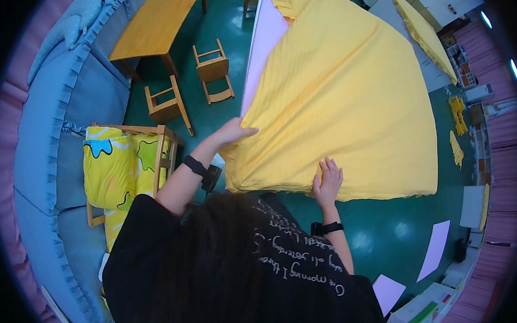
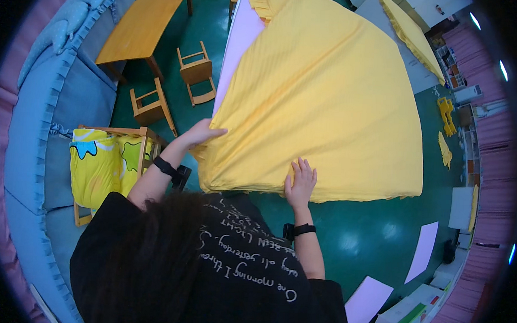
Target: The person spreads a yellow fitted sheet over a mattress on a small bed, smoothing the fabric and tucking the edges under the mattress. They pick up another yellow sheet from the floor and repeat the process on a second bed.
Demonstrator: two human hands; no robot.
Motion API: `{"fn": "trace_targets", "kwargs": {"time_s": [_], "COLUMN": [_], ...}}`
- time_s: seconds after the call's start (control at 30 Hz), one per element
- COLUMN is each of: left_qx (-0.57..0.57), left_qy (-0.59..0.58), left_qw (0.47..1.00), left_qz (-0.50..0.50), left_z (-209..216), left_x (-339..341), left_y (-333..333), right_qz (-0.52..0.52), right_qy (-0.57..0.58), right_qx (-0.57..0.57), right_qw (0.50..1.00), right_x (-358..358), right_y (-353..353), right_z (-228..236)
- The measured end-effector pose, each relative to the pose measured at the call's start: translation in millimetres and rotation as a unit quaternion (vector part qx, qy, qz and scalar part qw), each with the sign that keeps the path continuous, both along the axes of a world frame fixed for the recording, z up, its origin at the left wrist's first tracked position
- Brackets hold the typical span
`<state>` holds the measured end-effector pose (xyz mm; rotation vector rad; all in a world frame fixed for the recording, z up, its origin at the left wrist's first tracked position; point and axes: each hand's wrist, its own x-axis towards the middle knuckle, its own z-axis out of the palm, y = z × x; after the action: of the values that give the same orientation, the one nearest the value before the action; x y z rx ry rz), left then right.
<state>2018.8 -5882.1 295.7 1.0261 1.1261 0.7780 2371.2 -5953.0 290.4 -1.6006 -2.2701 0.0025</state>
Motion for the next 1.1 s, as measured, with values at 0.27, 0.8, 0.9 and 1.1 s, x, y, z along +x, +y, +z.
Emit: {"fn": "trace_targets", "kwargs": {"time_s": [0.27,0.8,0.9,1.1], "left_qx": [-0.078,-0.042,-0.041,-0.027], "left_qy": [-0.066,0.107,0.041,0.052], "left_qw": [0.993,0.96,0.991,0.995], "left_qz": [0.054,-0.257,-0.123,-0.075], "left_z": [-2,-41,-63,-69], "left_x": [-59,-228,-260,-250], "left_y": [-11,126,168,261], "right_qz": [-0.022,-0.387,-0.371,-0.319], "right_qy": [0.04,0.054,0.063,-0.027], "right_qx": [0.012,-0.068,-0.067,-0.094], "right_qw": [0.999,0.918,0.924,0.943], "right_x": [-7,-120,-190,-217], "right_y": [4,40,50,47], "right_z": [2,13,21,19]}}
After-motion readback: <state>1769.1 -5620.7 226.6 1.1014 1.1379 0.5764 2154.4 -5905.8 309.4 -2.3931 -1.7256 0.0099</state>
